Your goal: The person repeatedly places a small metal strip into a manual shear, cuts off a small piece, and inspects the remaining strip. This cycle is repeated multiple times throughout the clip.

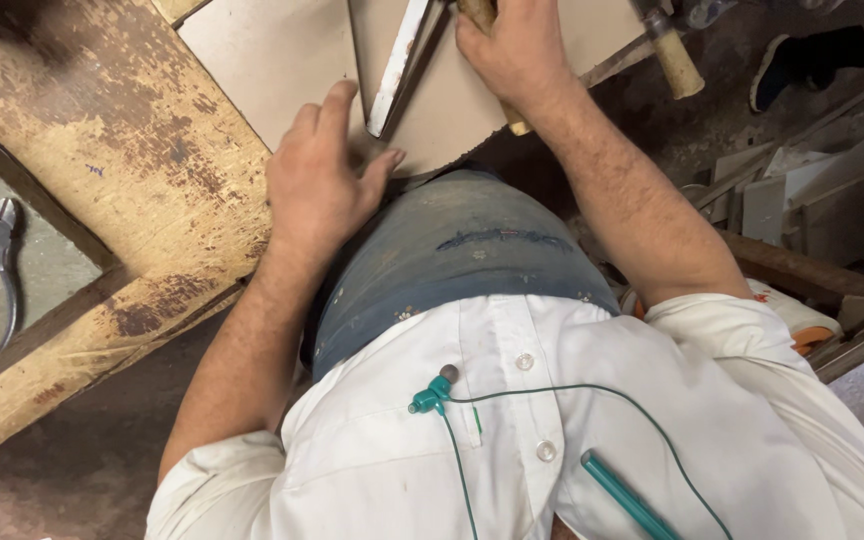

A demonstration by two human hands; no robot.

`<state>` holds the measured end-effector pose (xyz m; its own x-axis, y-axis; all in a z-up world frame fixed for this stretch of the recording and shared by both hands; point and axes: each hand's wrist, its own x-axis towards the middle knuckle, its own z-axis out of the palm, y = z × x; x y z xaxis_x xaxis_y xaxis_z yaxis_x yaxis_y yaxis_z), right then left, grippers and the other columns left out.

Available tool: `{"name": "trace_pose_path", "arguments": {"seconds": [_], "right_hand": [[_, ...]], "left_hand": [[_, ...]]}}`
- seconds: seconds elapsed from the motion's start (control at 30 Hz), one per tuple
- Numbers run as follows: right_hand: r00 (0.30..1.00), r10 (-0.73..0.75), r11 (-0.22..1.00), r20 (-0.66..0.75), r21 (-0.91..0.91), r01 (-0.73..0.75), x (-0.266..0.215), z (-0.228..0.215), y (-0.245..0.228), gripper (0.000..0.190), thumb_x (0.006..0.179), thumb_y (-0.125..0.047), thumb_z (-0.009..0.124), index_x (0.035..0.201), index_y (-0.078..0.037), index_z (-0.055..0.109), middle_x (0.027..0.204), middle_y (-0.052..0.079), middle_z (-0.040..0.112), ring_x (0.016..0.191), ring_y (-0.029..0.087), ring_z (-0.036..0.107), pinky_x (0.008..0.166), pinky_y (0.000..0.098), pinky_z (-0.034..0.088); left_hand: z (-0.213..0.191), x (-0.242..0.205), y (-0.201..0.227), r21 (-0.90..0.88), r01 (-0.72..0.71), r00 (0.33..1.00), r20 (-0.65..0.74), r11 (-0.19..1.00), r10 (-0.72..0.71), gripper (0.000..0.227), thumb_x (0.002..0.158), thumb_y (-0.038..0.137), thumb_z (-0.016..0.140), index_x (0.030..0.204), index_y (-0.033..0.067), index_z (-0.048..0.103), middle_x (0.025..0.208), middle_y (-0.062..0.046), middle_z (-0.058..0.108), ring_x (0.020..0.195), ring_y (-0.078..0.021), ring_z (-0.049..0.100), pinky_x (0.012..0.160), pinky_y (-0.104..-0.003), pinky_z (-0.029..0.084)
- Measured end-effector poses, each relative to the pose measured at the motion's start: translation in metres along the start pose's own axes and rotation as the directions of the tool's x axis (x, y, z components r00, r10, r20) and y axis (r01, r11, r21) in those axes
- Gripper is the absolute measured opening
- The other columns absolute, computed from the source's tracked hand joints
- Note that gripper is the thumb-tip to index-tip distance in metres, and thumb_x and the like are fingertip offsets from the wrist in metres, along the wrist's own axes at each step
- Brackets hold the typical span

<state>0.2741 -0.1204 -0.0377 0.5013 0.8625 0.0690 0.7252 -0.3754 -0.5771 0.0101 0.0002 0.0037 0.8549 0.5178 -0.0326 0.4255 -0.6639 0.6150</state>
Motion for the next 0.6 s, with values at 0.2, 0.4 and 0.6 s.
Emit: {"name": "trace_pose_path", "arguments": {"seconds": [0.2,0.4,0.6], "right_hand": [[0.993,0.104,0.994,-0.064,-0.033,-0.106,0.012,0.01,0.01,0.023,0.101,-0.017,0.075,0.111,0.002,0.065,0.097,0.015,0.07,0.09,0.029,0.074,0.08,0.0414,0.059],[0.967,0.018,0.942,0.253,-0.328,0.068,0.012,-0.029,-0.018,0.038,0.091,-0.015,0.074,0.125,-0.001,0.065,0.11,0.021,0.069,0.098,0.04,0.069,0.084,0.0526,0.055],[0.911,-0.203,0.941,0.359,-0.186,0.283,0.018,-0.039,-0.064,0.066,0.077,-0.016,0.082,0.137,0.003,0.06,0.12,0.023,0.064,0.106,0.041,0.063,0.085,0.0493,0.053]], "left_hand": [[0.018,0.021,-0.001,0.119,-0.021,1.0,0.018,0.993,0.019,0.066,0.093,0.024,0.078,0.147,-0.0009,0.047,0.092,-0.011,0.064,0.078,-0.0236,0.062,0.06,-0.039,0.053],[0.009,0.008,-0.03,0.093,-0.002,1.0,-0.016,0.996,0.003,0.063,0.096,0.012,0.076,0.149,-0.0067,0.048,0.094,-0.009,0.066,0.084,-0.0215,0.063,0.071,-0.036,0.056],[0.003,0.015,-0.041,-0.083,0.096,0.995,0.01,0.992,-0.095,0.057,0.087,0.017,0.087,0.132,-0.0048,0.06,0.108,-0.016,0.066,0.092,-0.0237,0.067,0.083,-0.037,0.059]]}}
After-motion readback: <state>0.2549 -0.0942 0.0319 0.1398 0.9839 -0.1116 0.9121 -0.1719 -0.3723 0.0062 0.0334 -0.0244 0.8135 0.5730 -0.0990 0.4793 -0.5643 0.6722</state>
